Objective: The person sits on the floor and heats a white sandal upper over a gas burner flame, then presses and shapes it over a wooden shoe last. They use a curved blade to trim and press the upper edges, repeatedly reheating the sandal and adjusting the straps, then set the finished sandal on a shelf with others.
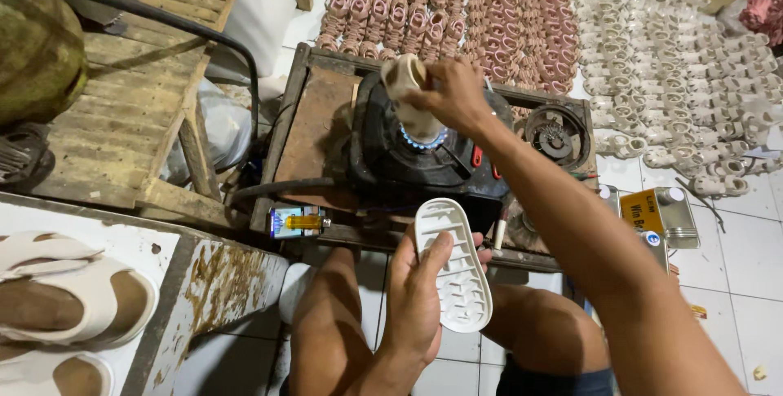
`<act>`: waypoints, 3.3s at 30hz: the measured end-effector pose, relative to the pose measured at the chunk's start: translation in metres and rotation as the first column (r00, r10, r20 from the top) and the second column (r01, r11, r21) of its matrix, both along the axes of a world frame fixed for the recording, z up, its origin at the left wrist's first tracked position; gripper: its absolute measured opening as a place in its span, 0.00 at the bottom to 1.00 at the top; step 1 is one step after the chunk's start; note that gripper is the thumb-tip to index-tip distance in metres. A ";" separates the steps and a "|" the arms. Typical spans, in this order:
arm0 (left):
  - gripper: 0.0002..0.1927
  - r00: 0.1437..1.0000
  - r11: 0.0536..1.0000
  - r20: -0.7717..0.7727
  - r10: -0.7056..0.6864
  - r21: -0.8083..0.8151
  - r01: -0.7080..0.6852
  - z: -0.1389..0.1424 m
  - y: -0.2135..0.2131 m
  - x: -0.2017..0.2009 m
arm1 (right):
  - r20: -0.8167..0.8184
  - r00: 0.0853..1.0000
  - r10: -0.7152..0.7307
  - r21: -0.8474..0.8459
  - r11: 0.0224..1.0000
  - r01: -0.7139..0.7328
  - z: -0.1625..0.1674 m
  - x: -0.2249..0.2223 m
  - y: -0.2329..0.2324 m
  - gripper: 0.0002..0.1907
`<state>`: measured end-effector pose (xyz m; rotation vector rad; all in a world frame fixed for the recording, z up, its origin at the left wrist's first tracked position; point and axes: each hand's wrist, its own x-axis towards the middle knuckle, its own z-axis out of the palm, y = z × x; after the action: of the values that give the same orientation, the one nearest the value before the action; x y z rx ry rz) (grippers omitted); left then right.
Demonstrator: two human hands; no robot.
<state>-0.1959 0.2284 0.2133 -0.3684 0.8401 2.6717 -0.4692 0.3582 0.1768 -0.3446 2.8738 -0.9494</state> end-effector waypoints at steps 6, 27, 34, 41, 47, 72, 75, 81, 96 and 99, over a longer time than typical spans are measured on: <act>0.18 0.999 0.999 0.027 -0.037 -0.014 0.038 -0.001 0.003 0.003 | -0.451 0.790 0.416 0.403 0.884 -0.235 -0.006 0.007 -0.001 0.21; 0.26 0.951 0.961 -0.136 0.277 0.047 -0.274 -0.021 0.009 -0.009 | -0.097 0.995 0.013 0.345 0.938 0.021 0.032 0.038 -0.015 0.19; 0.26 0.958 0.971 -0.155 0.240 0.034 -0.237 -0.026 0.014 -0.003 | 0.437 0.862 0.256 -0.896 0.036 0.443 0.031 0.233 0.101 0.29; 0.32 0.964 1.000 -0.266 -0.023 -0.018 0.019 -0.014 0.030 0.058 | 0.239 0.937 0.256 -0.713 -0.608 0.348 0.011 0.417 0.121 0.33; 0.32 0.967 0.981 -0.229 -0.115 0.125 0.146 0.004 0.036 0.139 | 0.407 0.902 0.145 -0.768 -0.480 0.424 0.035 0.490 0.105 0.35; 0.23 0.917 0.575 -0.236 -0.321 -0.818 -0.009 0.021 -0.025 0.199 | 0.250 0.866 0.433 -0.693 -0.545 0.472 0.011 0.560 0.060 0.43; 0.15 0.864 -0.093 -0.186 -0.469 -0.962 -0.258 0.019 -0.035 0.196 | 0.159 0.833 0.530 -0.549 -0.653 0.521 0.004 0.558 0.061 0.42; 0.15 0.680 -0.213 -0.485 -0.550 -0.706 -0.676 0.027 -0.024 0.195 | 0.031 0.788 0.615 -0.470 -0.686 0.555 -0.003 0.555 0.055 0.41; 0.08 0.811 0.771 -0.437 -0.389 -0.637 0.026 0.028 -0.013 0.213 | 0.124 0.700 0.703 -0.450 -0.589 0.671 -0.033 0.554 0.046 0.37; 0.06 0.792 0.712 -0.437 -0.427 -0.703 -0.003 0.030 -0.018 0.213 | 0.169 0.716 0.678 -0.528 -0.551 0.646 -0.040 0.557 0.046 0.37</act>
<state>0.0171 0.2100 0.2435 0.4257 1.9204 2.1408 0.0881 0.4044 0.1369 0.0452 -0.0632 -2.5788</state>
